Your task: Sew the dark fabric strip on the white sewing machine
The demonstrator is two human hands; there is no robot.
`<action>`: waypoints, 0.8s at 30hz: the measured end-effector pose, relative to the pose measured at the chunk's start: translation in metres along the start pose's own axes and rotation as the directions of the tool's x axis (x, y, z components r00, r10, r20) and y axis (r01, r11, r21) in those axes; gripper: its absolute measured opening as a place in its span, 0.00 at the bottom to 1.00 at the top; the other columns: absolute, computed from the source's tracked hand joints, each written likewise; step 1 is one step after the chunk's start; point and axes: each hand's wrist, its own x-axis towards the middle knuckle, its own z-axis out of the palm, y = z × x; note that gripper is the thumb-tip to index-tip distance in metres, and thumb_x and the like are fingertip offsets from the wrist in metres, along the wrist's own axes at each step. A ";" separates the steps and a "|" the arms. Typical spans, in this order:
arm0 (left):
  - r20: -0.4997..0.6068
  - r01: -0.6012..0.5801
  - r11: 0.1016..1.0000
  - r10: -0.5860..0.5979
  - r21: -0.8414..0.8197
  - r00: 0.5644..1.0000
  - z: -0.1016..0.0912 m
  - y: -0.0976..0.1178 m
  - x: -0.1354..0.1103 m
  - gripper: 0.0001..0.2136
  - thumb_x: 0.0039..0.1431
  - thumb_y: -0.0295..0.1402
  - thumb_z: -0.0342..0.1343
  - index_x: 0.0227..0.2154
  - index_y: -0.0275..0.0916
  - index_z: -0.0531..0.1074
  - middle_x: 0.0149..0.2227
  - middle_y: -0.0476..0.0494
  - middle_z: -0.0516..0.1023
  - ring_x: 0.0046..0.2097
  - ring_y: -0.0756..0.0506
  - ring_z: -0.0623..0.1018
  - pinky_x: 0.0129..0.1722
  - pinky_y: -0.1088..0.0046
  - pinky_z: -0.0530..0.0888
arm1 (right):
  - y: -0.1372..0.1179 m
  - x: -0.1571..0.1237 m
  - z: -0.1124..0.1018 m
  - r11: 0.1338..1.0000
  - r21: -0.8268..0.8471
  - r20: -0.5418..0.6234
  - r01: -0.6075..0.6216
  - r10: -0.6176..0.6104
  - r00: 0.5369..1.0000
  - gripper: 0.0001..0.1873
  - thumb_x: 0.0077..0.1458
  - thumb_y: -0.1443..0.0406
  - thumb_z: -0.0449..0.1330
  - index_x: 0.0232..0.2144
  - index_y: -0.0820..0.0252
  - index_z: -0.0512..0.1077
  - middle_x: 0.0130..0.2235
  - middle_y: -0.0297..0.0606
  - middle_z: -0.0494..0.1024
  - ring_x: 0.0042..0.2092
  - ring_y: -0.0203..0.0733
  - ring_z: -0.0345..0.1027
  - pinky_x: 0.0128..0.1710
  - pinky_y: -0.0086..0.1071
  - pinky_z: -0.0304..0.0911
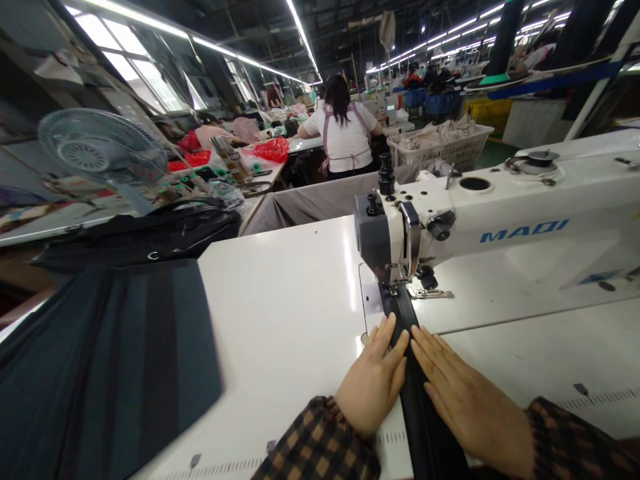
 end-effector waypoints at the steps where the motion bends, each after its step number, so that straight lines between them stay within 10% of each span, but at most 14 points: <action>1: -0.009 0.007 1.000 -0.007 0.020 1.000 0.005 0.002 0.000 0.20 0.58 0.25 0.40 0.54 0.37 0.55 0.60 0.38 0.52 0.60 0.43 0.52 0.56 0.60 0.60 | -0.001 0.001 0.002 1.000 0.015 -0.009 -0.019 0.019 1.000 0.27 0.54 0.71 0.45 0.57 0.74 0.49 0.60 0.51 0.45 0.60 0.49 0.37 0.55 0.42 0.52; 24: -0.085 0.124 0.958 -0.106 0.258 0.991 0.027 0.015 0.027 0.23 0.54 0.17 0.37 0.54 0.22 0.51 0.57 0.25 0.54 0.60 0.39 0.48 0.55 0.58 0.61 | 0.008 0.036 0.012 0.994 0.022 -0.005 -0.108 0.108 0.994 0.29 0.50 0.75 0.42 0.56 0.77 0.50 0.59 0.53 0.50 0.60 0.48 0.38 0.56 0.43 0.51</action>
